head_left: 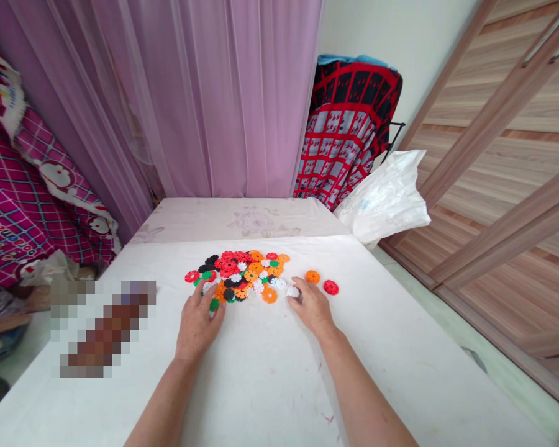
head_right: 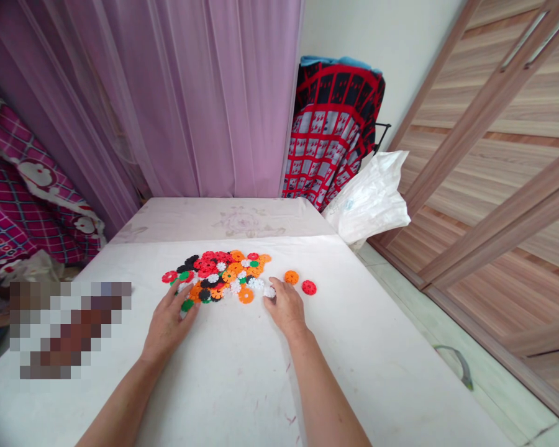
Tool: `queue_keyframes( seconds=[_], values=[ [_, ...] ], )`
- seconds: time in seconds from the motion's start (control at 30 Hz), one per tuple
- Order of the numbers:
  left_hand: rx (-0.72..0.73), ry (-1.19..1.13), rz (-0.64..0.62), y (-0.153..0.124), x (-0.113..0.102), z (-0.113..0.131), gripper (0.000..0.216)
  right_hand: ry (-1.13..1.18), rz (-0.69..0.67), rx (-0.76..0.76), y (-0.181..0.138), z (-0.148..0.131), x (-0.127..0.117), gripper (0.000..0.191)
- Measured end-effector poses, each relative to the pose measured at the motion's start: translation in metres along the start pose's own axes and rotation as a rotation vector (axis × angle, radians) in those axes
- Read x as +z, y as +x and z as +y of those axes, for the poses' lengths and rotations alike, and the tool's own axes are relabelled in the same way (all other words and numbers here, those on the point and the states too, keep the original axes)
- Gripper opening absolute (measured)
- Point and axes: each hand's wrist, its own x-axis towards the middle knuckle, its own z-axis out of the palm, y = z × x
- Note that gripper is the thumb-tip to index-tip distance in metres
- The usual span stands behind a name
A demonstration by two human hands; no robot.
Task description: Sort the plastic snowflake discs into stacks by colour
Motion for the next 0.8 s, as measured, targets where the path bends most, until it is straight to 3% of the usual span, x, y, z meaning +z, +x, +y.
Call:
queue_keyframes(
  seconds=[0.3, 0.57, 0.8],
  values=[
    [0.000, -0.018, 0.022, 0.001, 0.002, -0.002, 0.042, -0.086, -0.004, 0.015, 0.002, 0.000, 0.001, 0.042],
    [-0.007, -0.006, 0.000, 0.001, 0.001, -0.001, 0.045, -0.154, -0.064, 0.121, -0.002, 0.008, -0.012, 0.044],
    [-0.012, -0.003, 0.008, 0.001, 0.000, 0.000, 0.044, -0.014, -0.001, 0.133, -0.001, 0.014, -0.019, 0.037]
  ],
)
